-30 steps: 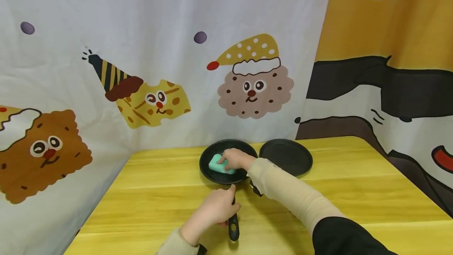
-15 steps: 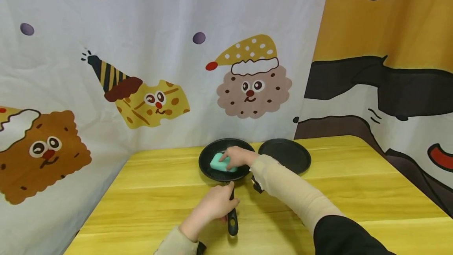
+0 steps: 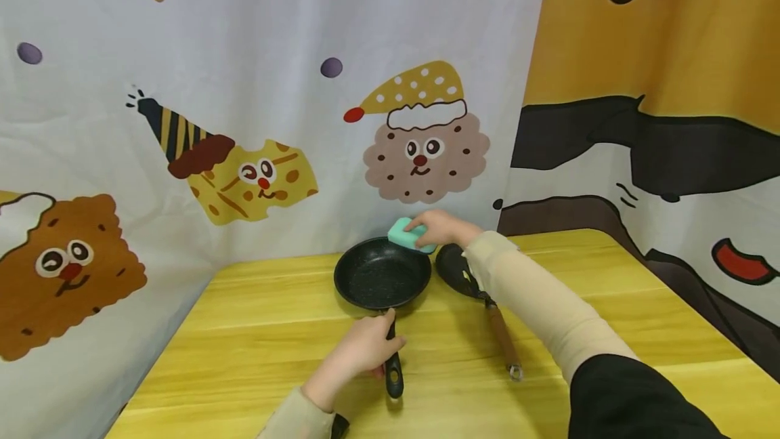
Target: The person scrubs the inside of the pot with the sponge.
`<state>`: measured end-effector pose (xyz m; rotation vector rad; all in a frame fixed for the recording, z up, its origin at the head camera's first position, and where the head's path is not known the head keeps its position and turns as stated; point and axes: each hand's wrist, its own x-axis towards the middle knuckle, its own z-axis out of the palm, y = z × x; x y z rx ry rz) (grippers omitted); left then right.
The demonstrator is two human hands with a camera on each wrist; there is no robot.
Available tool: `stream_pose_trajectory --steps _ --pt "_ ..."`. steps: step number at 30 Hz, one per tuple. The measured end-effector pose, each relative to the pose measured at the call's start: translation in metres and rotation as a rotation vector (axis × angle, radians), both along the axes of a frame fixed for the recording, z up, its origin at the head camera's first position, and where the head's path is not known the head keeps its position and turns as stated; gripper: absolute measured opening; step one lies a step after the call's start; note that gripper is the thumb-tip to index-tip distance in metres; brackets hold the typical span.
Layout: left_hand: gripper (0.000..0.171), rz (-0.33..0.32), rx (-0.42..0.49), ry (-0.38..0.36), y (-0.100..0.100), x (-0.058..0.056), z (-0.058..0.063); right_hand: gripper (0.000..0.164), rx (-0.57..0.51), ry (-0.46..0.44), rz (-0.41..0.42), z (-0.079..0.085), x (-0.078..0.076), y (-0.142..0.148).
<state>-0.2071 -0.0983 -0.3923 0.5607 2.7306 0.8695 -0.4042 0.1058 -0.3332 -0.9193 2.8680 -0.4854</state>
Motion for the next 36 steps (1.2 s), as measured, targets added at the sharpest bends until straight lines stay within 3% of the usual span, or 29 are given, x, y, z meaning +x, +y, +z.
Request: stream_pose_trajectory --steps 9,19,29,36 --pt "0.067 0.002 0.012 0.013 -0.004 -0.001 0.003 0.046 -0.068 0.008 -0.118 0.020 -0.002 0.068" --pt "0.066 -0.004 -0.025 0.004 -0.005 0.000 0.006 0.050 -0.116 0.029 -0.270 0.017 0.000 0.145" --pt "0.070 -0.039 -0.007 -0.008 -0.007 0.004 0.008 0.055 -0.114 0.012 -0.382 0.002 0.007 0.199" --pt "0.077 -0.047 0.029 -0.068 -0.006 0.005 0.009 0.059 -0.157 -0.013 -0.481 -0.028 0.023 0.241"
